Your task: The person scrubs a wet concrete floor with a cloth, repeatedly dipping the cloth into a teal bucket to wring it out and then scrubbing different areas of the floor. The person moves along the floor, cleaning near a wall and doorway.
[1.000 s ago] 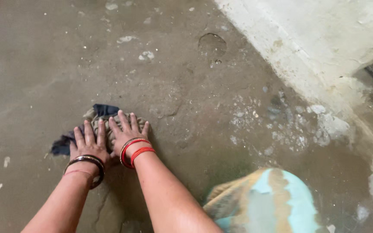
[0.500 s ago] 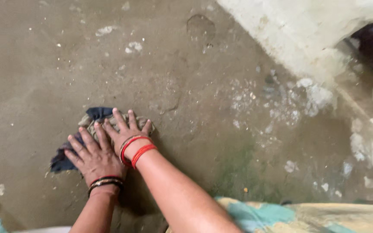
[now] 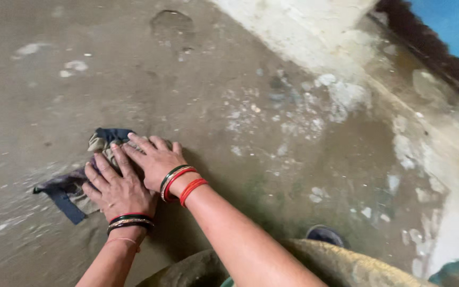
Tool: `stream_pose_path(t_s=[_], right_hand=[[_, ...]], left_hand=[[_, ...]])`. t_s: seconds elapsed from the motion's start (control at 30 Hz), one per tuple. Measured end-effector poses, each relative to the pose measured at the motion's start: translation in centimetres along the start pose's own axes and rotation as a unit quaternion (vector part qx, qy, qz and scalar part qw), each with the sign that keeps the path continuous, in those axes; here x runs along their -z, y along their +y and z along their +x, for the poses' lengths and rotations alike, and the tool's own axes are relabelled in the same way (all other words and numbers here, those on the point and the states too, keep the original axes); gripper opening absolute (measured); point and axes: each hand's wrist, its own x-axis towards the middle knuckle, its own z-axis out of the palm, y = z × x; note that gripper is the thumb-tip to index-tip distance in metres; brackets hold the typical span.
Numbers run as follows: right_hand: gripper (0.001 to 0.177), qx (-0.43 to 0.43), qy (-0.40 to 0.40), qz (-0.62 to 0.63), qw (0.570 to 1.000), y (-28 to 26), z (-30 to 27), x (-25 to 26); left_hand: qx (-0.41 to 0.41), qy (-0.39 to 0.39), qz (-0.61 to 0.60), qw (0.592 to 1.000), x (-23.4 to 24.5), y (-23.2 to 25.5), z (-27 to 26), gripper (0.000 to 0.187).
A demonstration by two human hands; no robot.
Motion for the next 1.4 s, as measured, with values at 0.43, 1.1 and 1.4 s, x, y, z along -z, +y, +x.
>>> stream_pose_path(t_s=[0.43,1.1,1.4], right_hand=[[0.067,0.003,0.063,0.042,0.997,12.9,3.5,3.6],[0.083,0.049,-0.108,0.038,0.992,14.8,7.9,5.7],[0.077,0.081,-0.111,-0.016,0.99,15.4,8.6,5.5]], left_hand=[[-0.059,-0.05,0.037,0.996,-5.3,9.7,7.6,0.085],[0.098,-0.245,0.178,0.948,-3.0,12.5,10.2,0.118],[0.178,-0.236,0.1,0.95,-2.5,14.3,6.2,0.106]])
